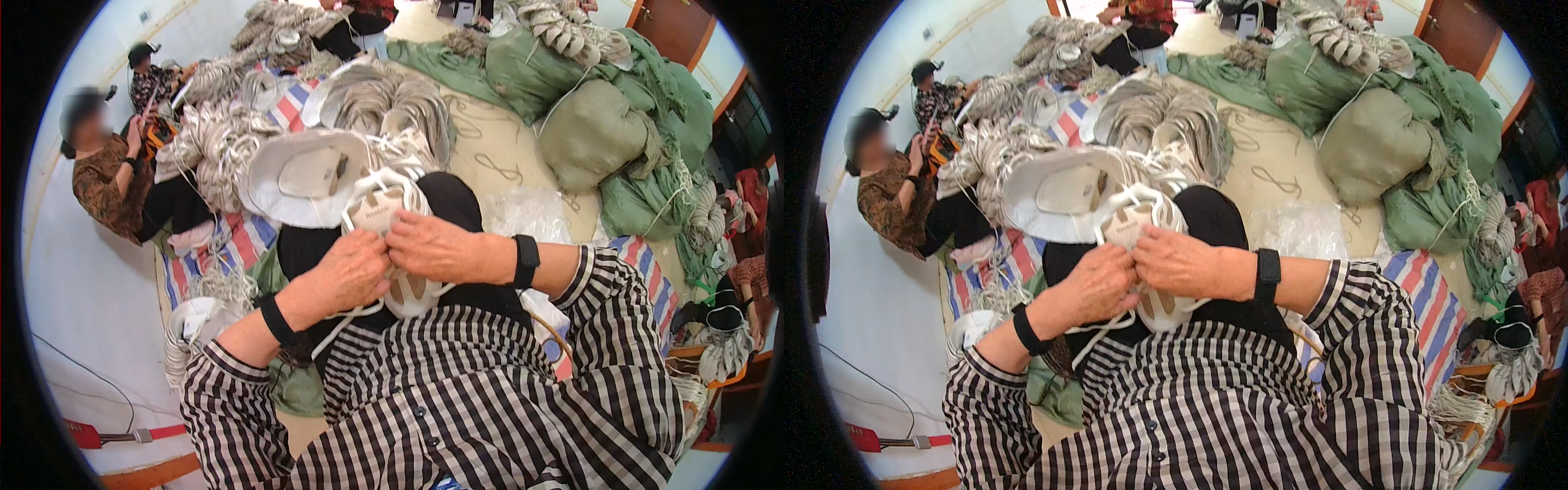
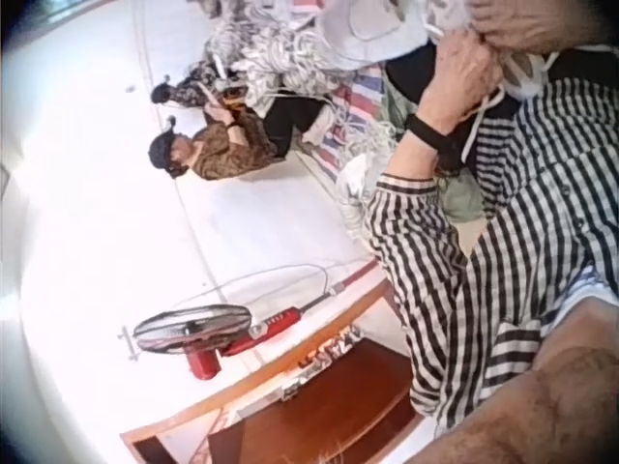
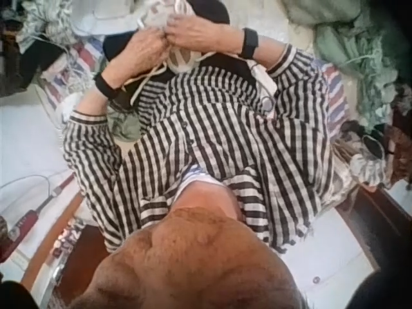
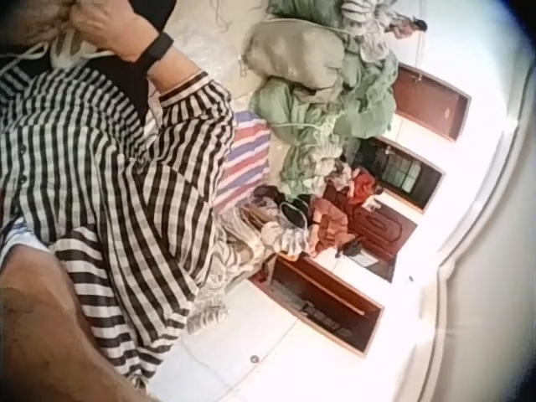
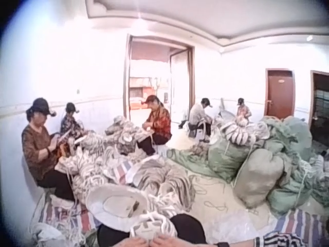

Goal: The recorder is lacing white sneakers while sitting on the floor in a shoe manufacturing facility.

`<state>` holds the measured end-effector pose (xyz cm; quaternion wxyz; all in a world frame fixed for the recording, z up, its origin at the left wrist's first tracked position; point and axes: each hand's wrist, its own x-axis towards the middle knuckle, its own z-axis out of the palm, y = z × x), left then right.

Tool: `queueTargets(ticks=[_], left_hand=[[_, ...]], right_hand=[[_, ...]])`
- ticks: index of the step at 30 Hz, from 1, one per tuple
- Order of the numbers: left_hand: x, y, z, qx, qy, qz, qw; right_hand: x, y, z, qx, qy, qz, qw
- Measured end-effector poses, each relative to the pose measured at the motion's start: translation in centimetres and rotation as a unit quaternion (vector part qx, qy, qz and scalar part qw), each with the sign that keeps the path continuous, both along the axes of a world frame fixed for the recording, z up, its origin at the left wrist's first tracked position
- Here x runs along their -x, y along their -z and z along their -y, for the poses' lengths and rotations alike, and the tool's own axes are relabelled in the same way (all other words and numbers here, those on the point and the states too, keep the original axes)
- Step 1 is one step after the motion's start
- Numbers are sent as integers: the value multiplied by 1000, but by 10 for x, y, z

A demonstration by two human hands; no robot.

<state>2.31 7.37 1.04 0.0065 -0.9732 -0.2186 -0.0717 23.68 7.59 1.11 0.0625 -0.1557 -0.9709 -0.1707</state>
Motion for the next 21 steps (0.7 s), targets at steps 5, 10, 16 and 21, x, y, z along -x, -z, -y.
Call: queueTargets(ticks=[5, 10, 16, 21], left_hand=[[-2, -1, 3, 29, 14, -54, 998], [-5, 4, -3, 38, 37, -70, 996], [-5, 2, -5, 20, 77, -35, 996], [-13, -1, -1, 53, 49, -52, 996]], right_hand=[[-3, 3, -4, 52, -27, -11, 998], [-8, -2, -11, 138, -8, 58, 989], [-11, -10, -17, 159, -50, 43, 985], [-18, -14, -14, 137, -61, 68, 986]])
